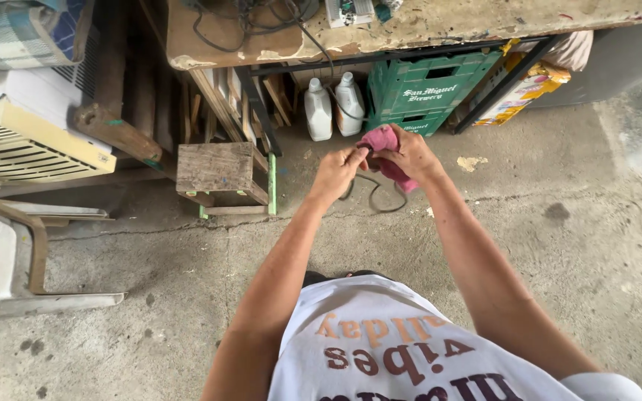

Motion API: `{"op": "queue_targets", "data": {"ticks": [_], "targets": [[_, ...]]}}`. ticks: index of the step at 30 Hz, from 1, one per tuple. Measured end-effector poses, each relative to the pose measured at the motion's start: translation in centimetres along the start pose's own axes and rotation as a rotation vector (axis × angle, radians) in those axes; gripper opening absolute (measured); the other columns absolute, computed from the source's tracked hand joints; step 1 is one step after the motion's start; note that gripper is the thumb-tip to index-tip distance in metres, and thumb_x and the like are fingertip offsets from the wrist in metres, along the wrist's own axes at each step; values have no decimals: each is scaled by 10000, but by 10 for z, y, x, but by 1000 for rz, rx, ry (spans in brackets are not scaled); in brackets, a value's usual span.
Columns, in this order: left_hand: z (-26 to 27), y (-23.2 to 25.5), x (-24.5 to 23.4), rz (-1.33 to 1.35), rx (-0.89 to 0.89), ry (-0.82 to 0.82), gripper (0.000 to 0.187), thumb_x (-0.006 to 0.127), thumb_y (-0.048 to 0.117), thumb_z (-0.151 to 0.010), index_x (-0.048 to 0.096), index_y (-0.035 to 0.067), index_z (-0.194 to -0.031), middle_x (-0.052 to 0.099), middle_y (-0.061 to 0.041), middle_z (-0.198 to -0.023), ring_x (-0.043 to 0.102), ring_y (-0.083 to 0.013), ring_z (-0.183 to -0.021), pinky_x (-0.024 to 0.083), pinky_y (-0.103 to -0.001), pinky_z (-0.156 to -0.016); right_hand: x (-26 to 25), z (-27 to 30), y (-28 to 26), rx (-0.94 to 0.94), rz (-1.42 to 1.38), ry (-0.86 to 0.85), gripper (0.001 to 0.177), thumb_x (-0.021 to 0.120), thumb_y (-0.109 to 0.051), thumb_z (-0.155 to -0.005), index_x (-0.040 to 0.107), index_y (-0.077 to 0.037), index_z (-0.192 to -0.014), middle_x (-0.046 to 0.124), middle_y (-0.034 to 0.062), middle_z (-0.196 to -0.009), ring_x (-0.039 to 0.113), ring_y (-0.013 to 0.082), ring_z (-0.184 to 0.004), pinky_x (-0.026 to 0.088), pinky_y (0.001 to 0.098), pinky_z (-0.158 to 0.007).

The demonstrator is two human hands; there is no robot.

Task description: Cleaning and organizing power grinders and their electrical cords before storing them in a bin.

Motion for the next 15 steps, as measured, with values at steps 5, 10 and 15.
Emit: {"op": "queue_targets", "data": {"ticks": [5,10,15], "targets": [[14,7,-42,210,2,21,408,540,441,-1030,711,85,-929,437,73,-572,359,-52,-492,262,-217,-447,-49,24,84,533,-286,180,552,769,-383,-833,608,-174,-1318,719,92,-1170,719,221,-1045,594,323,-881],[16,2,-64,655,125,-11,321,549,320,-1083,706,63,-971,416,50,-574,300,-63,-466,230,-223,-405,-51,51,150,598,-149,295,634,742,-397,-910,515,-99,-1421,666,123,-1251,689,266,-1092,582,405,-939],[15,10,-24,627,-24,-129,248,447,224,-1075,645,136,-1196,506,35,-613,397,-65,-478,309,-180,-414,25,56,44,686,-1771,341,724,428,-636,-966,425,-148,-1500,482,201,-1489,484,348,-1349,381,507,-1138]]}}
Point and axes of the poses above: each hand's wrist, its own z-axis away from the middle knuckle, its own x-axis out of the palm, y = z × x, the point moved 8 cm from there along -z, towards the middle knuckle
